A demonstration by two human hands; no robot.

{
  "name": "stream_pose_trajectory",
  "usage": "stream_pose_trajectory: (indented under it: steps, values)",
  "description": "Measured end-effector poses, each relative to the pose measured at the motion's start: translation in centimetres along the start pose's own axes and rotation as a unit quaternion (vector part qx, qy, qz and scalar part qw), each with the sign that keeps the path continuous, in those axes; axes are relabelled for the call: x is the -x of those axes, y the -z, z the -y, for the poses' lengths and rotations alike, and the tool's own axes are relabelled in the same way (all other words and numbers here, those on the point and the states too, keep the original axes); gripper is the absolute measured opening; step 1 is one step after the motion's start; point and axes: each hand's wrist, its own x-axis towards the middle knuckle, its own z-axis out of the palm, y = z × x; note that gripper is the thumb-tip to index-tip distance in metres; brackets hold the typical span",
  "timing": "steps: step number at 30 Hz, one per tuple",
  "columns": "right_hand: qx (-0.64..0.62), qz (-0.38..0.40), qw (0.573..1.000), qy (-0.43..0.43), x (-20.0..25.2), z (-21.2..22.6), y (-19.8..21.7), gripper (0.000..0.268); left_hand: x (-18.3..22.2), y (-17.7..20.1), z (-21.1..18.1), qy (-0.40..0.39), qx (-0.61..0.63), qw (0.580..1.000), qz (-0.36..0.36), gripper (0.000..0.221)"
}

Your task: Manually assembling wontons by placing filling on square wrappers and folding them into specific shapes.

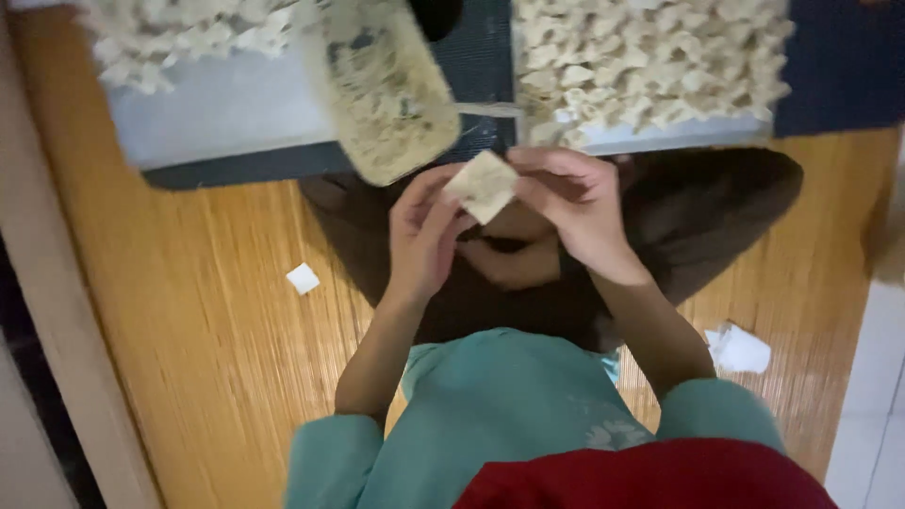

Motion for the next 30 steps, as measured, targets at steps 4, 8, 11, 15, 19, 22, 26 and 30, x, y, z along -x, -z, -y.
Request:
stream_pose_trajectory:
  steps: [4, 8, 11, 15, 19, 22, 26, 30]
  values:
    - [-0.033, 0.002, 0.999, 0.042, 0.1, 0.6, 0.0, 0.023, -0.1, 1.0, 0.5, 0.014, -0.021, 1.000, 0.017, 0.024]
    - [-0.017, 0.003, 0.993, 0.120, -0.5, 2.5, 1.8, 0.020, -0.4, 1.6, 0.9, 0.017, -0.039, 0.999, -0.018, 0.020]
    - [0.061, -0.022, 0.984, 0.167, -1.6, 2.7, 7.2, 0.015, -0.5, 1.9, 0.4, 0.014, -0.043, 0.999, -0.023, 0.021]
    - [0.058, -0.076, 0.982, 0.165, -1.5, 3.7, 12.6, 0.019, -0.1, 1.9, -0.7, 0.038, 0.037, 0.999, -0.007, 0.029]
    - [0.109, -0.047, 0.984, 0.136, -1.1, 4.6, 10.3, 0.018, 0.3, 2.6, -1.3, 0.017, 0.054, 0.998, -0.035, 0.032]
    - [0.153, 0.019, 0.981, 0.114, -1.7, 5.9, 6.7, 0.012, 1.0, 4.3, -1.9, -0.011, 0.051, 0.997, -0.053, 0.032]
    - [0.368, 0.052, 0.897, 0.239, -3.6, 7.2, 2.3, 0.015, 1.9, 7.0, -2.9, -0.040, 0.070, 0.995, -0.067, 0.036]
    - [0.485, 0.098, 0.806, 0.325, -5.8, 7.2, -1.4, 0.021, 2.2, 8.6, -3.8, -0.073, 0.040, 0.992, -0.095, 0.043]
